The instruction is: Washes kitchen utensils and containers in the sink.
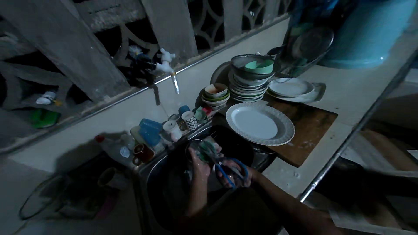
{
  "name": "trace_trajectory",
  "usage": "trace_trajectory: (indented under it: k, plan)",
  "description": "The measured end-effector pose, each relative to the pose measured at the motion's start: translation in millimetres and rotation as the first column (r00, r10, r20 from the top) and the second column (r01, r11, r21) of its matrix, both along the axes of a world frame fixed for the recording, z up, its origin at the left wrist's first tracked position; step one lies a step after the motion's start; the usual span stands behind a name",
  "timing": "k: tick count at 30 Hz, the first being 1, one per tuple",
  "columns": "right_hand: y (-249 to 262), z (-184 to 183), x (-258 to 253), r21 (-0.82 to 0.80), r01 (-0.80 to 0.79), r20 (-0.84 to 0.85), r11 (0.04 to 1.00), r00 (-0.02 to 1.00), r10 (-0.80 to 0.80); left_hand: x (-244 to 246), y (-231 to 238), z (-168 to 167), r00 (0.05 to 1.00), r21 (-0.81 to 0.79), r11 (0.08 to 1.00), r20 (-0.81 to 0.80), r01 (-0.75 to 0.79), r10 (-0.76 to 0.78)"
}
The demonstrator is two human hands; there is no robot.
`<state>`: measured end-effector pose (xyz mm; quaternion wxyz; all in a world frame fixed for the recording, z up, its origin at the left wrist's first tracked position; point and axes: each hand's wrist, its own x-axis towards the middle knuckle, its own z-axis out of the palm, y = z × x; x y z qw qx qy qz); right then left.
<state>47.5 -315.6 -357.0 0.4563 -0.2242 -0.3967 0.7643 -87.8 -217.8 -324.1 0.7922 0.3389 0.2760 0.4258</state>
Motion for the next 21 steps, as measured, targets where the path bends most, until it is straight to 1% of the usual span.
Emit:
trace_trajectory:
  k: [1, 2, 3, 5, 7, 8, 10, 12, 13, 14, 15, 16, 17, 18, 19, 20, 21]
  plan:
    - [6, -10, 0, 0.037, -0.062, -0.141, 0.997, 0.988, 0.067, -1, -6, -6, 0.999, 0.101, 0.993, 0.005, 0.053, -0.054]
    - [11, -18, -2, 0.062, -0.101, -0.241, 0.993, 0.964, 0.113, -1, -11, -9, 0.996, 0.165, 0.983, -0.022, 0.087, -0.084]
    - [13, -24, -4, 0.083, -0.123, -0.309, 0.989, 0.94, 0.143, 0, -13, -9, 0.99, 0.164, 0.979, -0.093, 0.121, -0.107]
    - [11, -29, -9, 0.11, -0.119, -0.37, 0.987, 0.916, 0.152, 1, -13, -2, 0.964, 0.105, 0.986, -0.247, 0.128, -0.099]
    - [5, -33, -9, 0.087, -0.111, -0.398, 0.99, 0.907, 0.136, 2, -9, 4, 0.943, 0.07, 0.993, -0.326, 0.094, -0.066]
    - [2, -34, -7, 0.071, -0.116, -0.404, 0.991, 0.905, 0.135, 3, -7, 7, 0.939, 0.059, 0.996, -0.34, 0.071, -0.047]
    - [-2, -37, -3, 0.072, -0.159, -0.413, 0.985, 0.894, 0.175, 5, -1, 13, 0.952, 0.05, 0.999, -0.307, 0.013, 0.003]
    - [-6, -37, 3, 0.064, -0.175, -0.354, 0.982, 0.917, 0.186, 5, 10, 17, 0.974, 0.086, 0.995, -0.217, -0.041, 0.059]
    - [-9, -35, 7, 0.046, -0.159, -0.296, 0.986, 0.941, 0.166, 5, 16, 16, 0.982, 0.099, 0.992, -0.167, -0.075, 0.091]
    - [-12, -31, 10, 0.016, -0.109, -0.215, 0.994, 0.97, 0.109, 4, 23, 14, 0.984, 0.096, 0.989, -0.122, -0.115, 0.126]
    - [-14, -25, 11, -0.013, -0.015, -0.117, 1.0, 0.993, 0.013, 5, 25, 12, 0.98, 0.082, 0.984, -0.111, -0.157, 0.165]
    - [-14, -19, 11, -0.032, 0.091, -0.029, 0.995, 0.995, -0.092, 6, 23, 13, 0.969, 0.047, 0.979, -0.138, -0.198, 0.203]
    - [-13, -13, 9, -0.038, 0.208, 0.06, 0.977, 0.977, -0.205, 9, 17, 14, 0.955, 0.031, 0.974, -0.189, -0.227, 0.228]
    - [-10, -3, 5, -0.035, 0.334, 0.17, 0.942, 0.931, -0.323, 14, 5, 14, 0.937, 0.053, 0.971, -0.258, -0.231, 0.237]
    - [-6, 8, -1, -0.031, 0.447, 0.274, 0.894, 0.864, -0.423, 18, -9, 14, 0.92, 0.109, 0.974, -0.323, -0.199, 0.224]
    - [-2, 19, -7, -0.012, 0.528, 0.354, 0.849, 0.797, -0.49, 24, -25, 10, 0.902, 0.221, 0.967, -0.381, -0.124, 0.202]
    - [0, 26, -12, -0.002, 0.592, 0.391, 0.806, 0.743, -0.544, 28, -40, 6, 0.872, 0.356, 0.934, -0.453, -0.013, 0.184]
